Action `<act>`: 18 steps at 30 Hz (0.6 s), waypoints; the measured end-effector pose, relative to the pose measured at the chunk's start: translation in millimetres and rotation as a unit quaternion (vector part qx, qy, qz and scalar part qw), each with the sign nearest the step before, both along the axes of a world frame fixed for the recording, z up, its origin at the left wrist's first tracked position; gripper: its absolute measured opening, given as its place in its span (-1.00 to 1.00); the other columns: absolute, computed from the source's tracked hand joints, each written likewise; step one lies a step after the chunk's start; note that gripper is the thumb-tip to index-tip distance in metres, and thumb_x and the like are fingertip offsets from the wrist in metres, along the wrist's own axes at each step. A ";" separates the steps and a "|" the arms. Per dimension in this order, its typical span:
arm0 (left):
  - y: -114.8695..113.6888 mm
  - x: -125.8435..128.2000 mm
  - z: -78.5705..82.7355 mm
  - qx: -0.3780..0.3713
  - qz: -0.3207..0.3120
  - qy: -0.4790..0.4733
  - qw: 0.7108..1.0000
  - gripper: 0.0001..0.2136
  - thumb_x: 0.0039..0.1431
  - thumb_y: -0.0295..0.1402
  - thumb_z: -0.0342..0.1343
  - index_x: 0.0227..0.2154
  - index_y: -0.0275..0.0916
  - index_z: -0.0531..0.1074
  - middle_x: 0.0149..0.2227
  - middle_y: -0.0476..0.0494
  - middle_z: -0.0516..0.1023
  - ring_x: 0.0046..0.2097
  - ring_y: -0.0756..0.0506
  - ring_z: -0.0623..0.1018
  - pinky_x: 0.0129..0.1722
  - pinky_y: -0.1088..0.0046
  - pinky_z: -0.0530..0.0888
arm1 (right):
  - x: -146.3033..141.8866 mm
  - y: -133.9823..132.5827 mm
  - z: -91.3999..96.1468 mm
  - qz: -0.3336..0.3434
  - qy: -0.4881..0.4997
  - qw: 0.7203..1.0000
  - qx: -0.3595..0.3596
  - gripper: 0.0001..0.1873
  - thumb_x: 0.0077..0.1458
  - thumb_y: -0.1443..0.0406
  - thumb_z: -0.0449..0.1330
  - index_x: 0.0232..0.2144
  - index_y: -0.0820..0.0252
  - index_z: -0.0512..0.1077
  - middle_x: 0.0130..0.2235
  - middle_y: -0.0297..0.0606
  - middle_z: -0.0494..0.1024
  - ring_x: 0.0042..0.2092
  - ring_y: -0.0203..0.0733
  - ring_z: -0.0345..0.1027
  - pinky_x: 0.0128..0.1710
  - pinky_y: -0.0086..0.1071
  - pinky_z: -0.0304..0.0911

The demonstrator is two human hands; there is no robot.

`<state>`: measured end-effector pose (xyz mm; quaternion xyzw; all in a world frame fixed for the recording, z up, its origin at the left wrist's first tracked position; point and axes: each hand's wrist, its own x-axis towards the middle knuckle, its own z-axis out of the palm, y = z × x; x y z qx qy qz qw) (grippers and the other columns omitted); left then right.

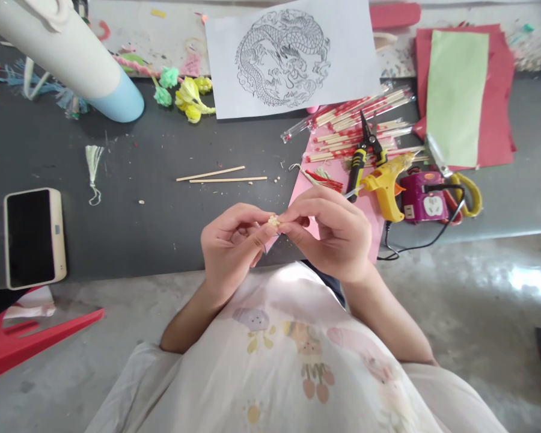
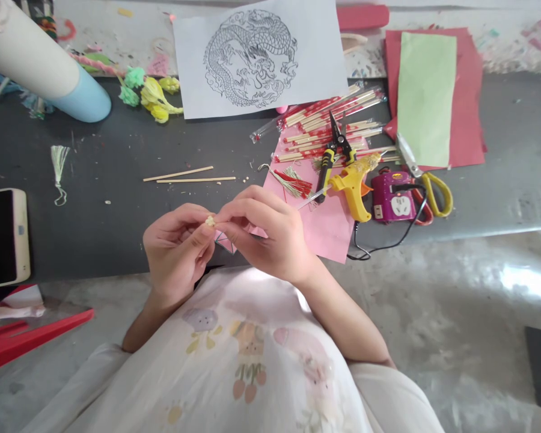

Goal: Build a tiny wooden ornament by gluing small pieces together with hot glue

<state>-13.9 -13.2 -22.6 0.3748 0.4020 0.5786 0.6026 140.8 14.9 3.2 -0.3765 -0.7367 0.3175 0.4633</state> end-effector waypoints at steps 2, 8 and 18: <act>-1.3 0.4 0.2 0.011 0.012 0.011 1.000 -0.95 0.08 -0.39 0.29 -0.37 -0.21 0.57 -0.43 0.00 0.51 -0.65 0.19 0.31 -0.79 0.63 0.16 | 0.2 -0.3 -0.2 0.006 0.000 1.000 0.005 -0.86 0.06 0.48 0.24 -0.33 0.18 0.45 -0.38 -0.32 0.46 -0.39 -0.35 0.29 -0.47 -0.42 0.25; -3.0 1.0 2.2 0.013 0.013 0.015 1.000 -0.94 0.09 -0.38 0.28 -0.36 -0.20 0.56 -0.34 -0.02 0.54 -0.65 0.20 0.30 -0.78 0.60 0.14 | 0.4 -1.1 -1.3 0.014 0.016 1.000 0.008 -0.86 0.06 0.48 0.23 -0.31 0.19 0.42 -0.36 -0.32 0.44 -0.37 -0.35 0.28 -0.45 -0.42 0.23; -1.6 1.5 4.6 0.004 0.001 0.009 1.000 -0.94 0.11 -0.36 0.27 -0.35 -0.20 0.56 -0.42 0.00 0.49 -0.65 0.20 0.28 -0.79 0.66 0.15 | 0.1 -0.4 -1.2 0.004 0.018 1.000 0.006 -0.88 0.09 0.46 0.22 -0.32 0.16 0.42 -0.37 -0.33 0.45 -0.38 -0.34 0.28 -0.46 -0.40 0.24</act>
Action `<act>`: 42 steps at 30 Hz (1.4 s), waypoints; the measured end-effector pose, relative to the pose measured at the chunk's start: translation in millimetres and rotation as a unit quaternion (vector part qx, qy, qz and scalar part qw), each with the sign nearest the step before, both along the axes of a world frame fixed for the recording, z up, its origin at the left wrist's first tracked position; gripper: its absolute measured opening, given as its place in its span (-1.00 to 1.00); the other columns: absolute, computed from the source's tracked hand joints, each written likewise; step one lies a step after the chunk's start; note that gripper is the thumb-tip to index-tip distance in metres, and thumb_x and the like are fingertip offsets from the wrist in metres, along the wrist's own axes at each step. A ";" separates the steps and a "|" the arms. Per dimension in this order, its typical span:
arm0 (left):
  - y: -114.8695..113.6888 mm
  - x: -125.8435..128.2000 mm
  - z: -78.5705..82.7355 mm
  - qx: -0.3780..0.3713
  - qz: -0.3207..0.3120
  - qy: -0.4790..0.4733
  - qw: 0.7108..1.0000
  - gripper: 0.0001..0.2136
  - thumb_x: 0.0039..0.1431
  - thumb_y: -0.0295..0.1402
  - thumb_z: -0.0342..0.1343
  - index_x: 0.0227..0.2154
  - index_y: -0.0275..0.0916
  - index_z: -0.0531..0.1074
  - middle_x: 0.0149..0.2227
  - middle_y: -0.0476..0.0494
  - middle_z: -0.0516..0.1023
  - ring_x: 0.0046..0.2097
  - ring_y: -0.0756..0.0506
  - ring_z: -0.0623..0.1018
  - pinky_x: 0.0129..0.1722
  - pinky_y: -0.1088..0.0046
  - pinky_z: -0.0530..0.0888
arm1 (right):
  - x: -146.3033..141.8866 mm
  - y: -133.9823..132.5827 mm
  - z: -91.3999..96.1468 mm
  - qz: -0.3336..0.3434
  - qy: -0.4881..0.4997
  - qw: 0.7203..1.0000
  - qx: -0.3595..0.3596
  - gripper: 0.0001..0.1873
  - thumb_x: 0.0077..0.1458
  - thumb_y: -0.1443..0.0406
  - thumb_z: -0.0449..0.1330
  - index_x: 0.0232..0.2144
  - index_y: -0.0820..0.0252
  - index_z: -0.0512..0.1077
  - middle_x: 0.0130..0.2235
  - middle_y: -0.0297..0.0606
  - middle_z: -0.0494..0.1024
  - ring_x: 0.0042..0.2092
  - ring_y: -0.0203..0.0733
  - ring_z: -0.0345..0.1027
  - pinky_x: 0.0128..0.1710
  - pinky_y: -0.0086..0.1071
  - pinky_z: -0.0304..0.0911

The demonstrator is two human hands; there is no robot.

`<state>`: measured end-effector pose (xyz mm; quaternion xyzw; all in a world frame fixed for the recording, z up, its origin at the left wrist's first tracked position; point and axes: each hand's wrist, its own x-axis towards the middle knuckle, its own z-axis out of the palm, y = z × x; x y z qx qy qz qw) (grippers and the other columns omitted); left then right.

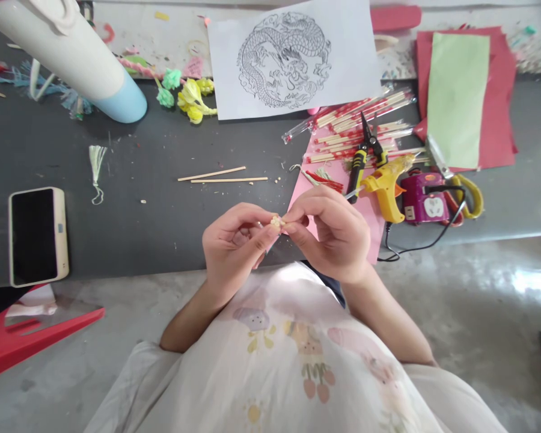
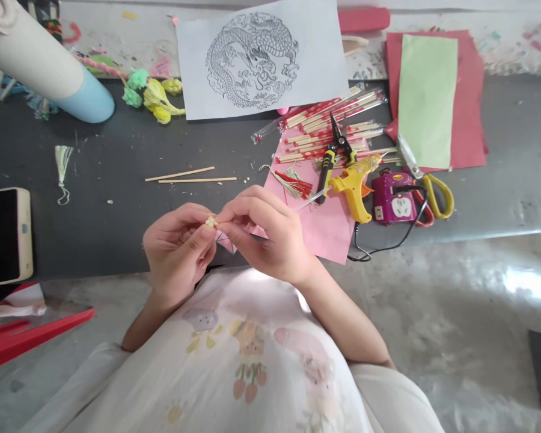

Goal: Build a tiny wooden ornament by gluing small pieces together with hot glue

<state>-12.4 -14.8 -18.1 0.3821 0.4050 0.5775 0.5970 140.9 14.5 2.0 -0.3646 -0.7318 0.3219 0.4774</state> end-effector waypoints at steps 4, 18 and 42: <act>0.2 0.3 -0.2 -0.007 0.000 0.000 1.000 -0.94 0.09 -0.37 0.28 -0.36 -0.19 0.56 -0.44 0.01 0.48 -0.66 0.19 0.29 -0.79 0.65 0.15 | -0.4 -0.1 -1.1 -0.007 -0.008 1.000 0.007 -0.87 0.08 0.46 0.23 -0.32 0.16 0.43 -0.37 -0.31 0.46 -0.38 -0.33 0.29 -0.47 -0.40 0.25; -1.2 2.6 -0.8 0.049 0.060 0.078 0.994 -0.94 0.07 -0.39 0.29 -0.35 -0.17 0.57 -0.34 -0.05 0.53 -0.58 0.15 0.38 -0.69 0.57 0.27 | 1.1 0.8 -4.1 -0.010 0.035 0.999 -0.002 -0.87 0.06 0.46 0.27 -0.33 0.16 0.48 -0.39 -0.32 0.49 -0.38 -0.32 0.34 -0.47 -0.40 0.28; -1.4 -1.0 3.0 0.245 0.138 0.300 0.911 -0.85 0.02 -0.49 0.31 -0.32 -0.16 0.57 -0.37 -0.03 0.60 -0.43 0.08 0.47 -0.50 0.56 0.39 | 6.9 -5.5 0.8 0.009 -0.013 1.000 0.014 -0.87 0.06 0.41 0.26 -0.29 0.15 0.45 -0.36 -0.28 0.47 -0.39 -0.31 0.32 -0.47 -0.40 0.31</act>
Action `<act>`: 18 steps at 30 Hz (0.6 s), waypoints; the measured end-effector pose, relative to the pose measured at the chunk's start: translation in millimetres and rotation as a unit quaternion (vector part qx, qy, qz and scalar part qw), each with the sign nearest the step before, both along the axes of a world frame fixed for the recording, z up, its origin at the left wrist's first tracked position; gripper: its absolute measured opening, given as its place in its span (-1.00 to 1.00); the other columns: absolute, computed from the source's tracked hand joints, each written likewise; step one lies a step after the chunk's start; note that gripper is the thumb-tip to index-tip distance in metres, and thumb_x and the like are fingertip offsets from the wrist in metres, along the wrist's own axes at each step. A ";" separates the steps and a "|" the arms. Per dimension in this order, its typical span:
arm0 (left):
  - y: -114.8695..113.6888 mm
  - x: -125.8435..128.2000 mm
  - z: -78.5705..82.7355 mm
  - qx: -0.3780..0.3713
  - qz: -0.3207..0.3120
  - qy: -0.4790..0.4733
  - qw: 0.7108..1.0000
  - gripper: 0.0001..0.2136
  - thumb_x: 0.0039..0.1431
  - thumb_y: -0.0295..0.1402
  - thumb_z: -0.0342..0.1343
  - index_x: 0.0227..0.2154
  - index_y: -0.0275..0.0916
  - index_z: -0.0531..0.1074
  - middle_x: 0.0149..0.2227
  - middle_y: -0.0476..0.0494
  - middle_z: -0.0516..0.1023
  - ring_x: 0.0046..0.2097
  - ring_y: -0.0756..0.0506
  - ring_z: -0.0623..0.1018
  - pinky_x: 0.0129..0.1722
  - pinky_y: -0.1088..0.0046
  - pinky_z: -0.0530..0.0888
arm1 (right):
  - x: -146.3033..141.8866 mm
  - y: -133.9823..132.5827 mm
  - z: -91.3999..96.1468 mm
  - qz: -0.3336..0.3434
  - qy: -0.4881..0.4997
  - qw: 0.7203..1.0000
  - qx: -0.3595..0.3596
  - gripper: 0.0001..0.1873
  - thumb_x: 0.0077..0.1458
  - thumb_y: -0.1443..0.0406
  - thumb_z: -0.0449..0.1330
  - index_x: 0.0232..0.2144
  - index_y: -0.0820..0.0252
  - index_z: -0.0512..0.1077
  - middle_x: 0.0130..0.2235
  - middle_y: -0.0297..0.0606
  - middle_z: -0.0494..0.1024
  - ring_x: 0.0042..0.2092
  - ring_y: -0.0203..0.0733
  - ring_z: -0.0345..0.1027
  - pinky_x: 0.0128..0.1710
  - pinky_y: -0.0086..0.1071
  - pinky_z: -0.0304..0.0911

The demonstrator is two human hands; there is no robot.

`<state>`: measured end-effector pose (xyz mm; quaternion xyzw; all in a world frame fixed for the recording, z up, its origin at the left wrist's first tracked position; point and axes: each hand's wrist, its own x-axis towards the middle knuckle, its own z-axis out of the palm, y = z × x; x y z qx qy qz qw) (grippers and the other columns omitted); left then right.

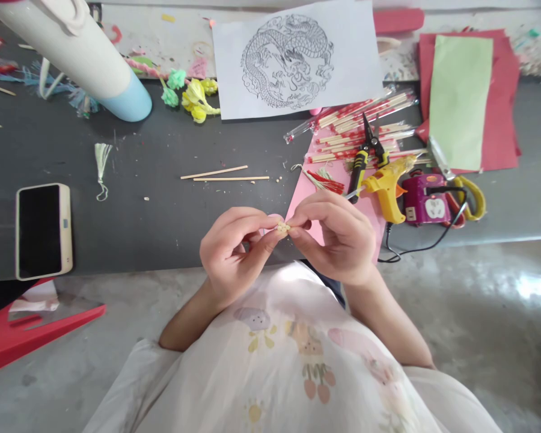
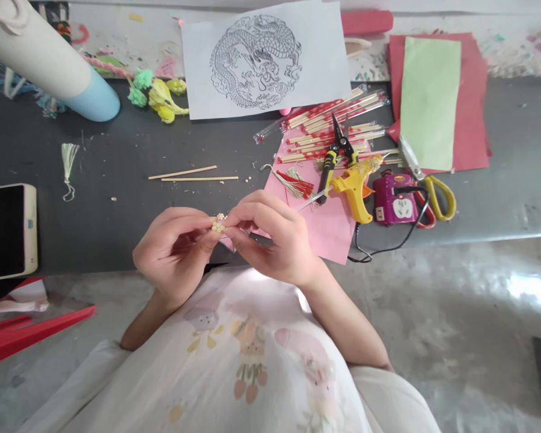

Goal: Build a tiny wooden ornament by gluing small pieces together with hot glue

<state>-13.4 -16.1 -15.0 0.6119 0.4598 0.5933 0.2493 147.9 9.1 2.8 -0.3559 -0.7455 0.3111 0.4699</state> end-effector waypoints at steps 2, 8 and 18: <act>-0.2 -0.1 0.2 -0.003 0.003 0.003 1.000 -0.85 0.02 -0.48 0.31 -0.32 -0.15 0.58 -0.37 -0.04 0.60 -0.43 0.07 0.47 -0.50 0.55 0.38 | 0.3 0.3 0.4 -0.001 -0.007 1.000 0.005 -0.89 0.07 0.40 0.25 -0.29 0.15 0.45 -0.37 -0.28 0.47 -0.40 -0.31 0.32 -0.47 -0.40 0.31; 0.9 -0.5 1.7 0.001 0.013 0.023 1.000 -0.88 0.01 -0.43 0.33 -0.35 -0.13 0.59 -0.40 -0.02 0.61 -0.43 0.06 0.48 -0.50 0.55 0.40 | 0.2 1.1 0.9 -0.008 -0.009 1.000 0.015 -0.91 0.09 0.40 0.24 -0.31 0.14 0.46 -0.39 -0.29 0.47 -0.41 -0.30 0.32 -0.49 -0.40 0.30; 4.1 -2.4 0.6 0.062 0.018 0.069 0.996 -0.80 0.00 -0.53 0.32 -0.29 -0.17 0.54 -0.37 0.01 0.62 -0.46 0.10 0.45 -0.52 0.59 0.36 | 1.6 1.4 -4.2 -0.011 0.054 0.996 -0.068 -0.90 0.11 0.42 0.25 -0.30 0.15 0.49 -0.38 -0.31 0.51 -0.36 -0.30 0.38 -0.40 -0.37 0.32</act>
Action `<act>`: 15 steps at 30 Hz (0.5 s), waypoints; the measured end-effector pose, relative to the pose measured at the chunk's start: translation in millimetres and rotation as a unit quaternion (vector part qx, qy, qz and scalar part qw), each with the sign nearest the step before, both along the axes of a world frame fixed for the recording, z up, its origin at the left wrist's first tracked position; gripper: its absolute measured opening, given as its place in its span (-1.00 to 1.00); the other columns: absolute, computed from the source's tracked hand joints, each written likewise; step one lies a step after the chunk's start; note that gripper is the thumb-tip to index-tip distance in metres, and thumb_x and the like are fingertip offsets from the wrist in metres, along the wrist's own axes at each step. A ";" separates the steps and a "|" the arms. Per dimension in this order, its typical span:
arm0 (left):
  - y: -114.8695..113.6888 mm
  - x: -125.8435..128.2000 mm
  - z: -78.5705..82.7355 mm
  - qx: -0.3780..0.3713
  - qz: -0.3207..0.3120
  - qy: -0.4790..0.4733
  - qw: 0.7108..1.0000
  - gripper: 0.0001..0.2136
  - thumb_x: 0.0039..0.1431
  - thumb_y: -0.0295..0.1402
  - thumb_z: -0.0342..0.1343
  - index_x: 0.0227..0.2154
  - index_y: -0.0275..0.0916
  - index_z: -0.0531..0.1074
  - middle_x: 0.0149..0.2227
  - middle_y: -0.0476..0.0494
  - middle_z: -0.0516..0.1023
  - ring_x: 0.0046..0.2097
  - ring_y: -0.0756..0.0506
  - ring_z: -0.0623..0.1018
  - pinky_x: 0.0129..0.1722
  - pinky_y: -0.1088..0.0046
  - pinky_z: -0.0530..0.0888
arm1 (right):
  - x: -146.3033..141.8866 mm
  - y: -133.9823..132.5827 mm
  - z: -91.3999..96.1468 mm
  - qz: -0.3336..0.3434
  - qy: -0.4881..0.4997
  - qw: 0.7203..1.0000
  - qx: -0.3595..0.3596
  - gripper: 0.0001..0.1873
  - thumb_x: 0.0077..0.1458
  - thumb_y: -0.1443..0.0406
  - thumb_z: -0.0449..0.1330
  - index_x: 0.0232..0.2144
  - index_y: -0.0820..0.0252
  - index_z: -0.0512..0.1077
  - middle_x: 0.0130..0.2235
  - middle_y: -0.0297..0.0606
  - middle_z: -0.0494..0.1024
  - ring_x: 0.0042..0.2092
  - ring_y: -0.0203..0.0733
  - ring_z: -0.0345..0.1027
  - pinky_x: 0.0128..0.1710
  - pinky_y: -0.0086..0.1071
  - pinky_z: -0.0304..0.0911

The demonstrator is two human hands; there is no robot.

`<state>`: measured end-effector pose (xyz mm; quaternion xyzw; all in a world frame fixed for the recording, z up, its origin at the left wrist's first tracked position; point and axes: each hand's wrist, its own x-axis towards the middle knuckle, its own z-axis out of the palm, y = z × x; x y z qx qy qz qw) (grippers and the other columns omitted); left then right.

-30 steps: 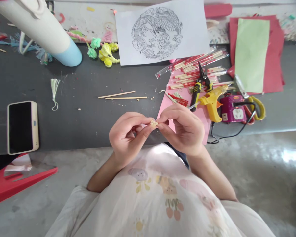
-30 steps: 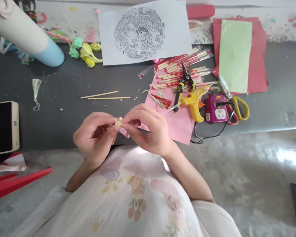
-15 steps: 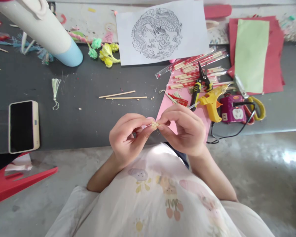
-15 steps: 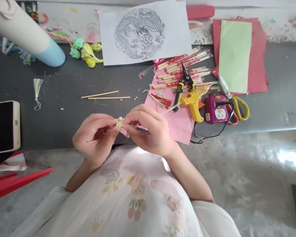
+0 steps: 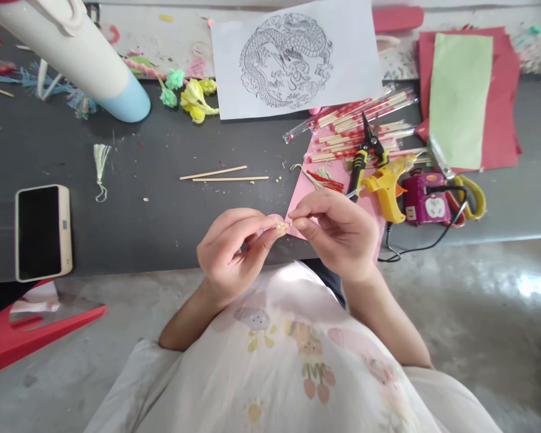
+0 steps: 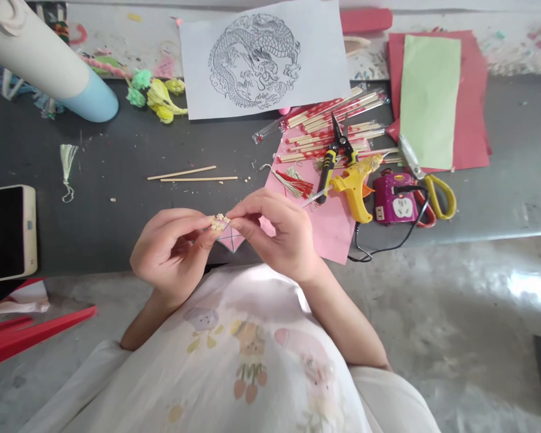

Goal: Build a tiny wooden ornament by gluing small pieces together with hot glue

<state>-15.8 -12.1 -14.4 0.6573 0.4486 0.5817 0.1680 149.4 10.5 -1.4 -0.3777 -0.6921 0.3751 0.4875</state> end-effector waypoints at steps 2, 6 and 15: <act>0.6 -0.2 -0.6 0.007 0.001 0.010 1.000 -0.79 0.00 -0.54 0.32 -0.29 -0.18 0.54 -0.36 0.00 0.62 -0.45 0.10 0.46 -0.53 0.60 0.35 | 0.2 -0.2 -1.4 -0.001 0.007 1.000 -0.009 -0.89 0.09 0.42 0.26 -0.30 0.14 0.50 -0.37 -0.31 0.52 -0.35 -0.29 0.39 -0.39 -0.36 0.32; 0.5 0.3 -1.5 0.005 0.000 0.017 1.000 -0.79 0.01 -0.54 0.31 -0.28 -0.18 0.52 -0.35 0.01 0.62 -0.42 0.08 0.48 -0.53 0.60 0.36 | 0.2 -0.6 -1.7 0.005 -0.005 1.000 0.009 -0.90 0.08 0.41 0.28 -0.31 0.14 0.49 -0.37 -0.30 0.50 -0.37 -0.30 0.37 -0.42 -0.37 0.31; -0.9 2.4 2.2 0.011 0.012 0.037 0.999 -0.85 0.03 -0.52 0.31 -0.32 -0.23 0.52 -0.38 -0.02 0.63 -0.39 0.06 0.53 -0.45 0.56 0.42 | 0.1 -1.2 1.9 0.010 -0.033 0.999 0.041 -0.93 0.09 0.42 0.26 -0.33 0.19 0.46 -0.39 -0.29 0.48 -0.38 -0.31 0.35 -0.45 -0.41 0.30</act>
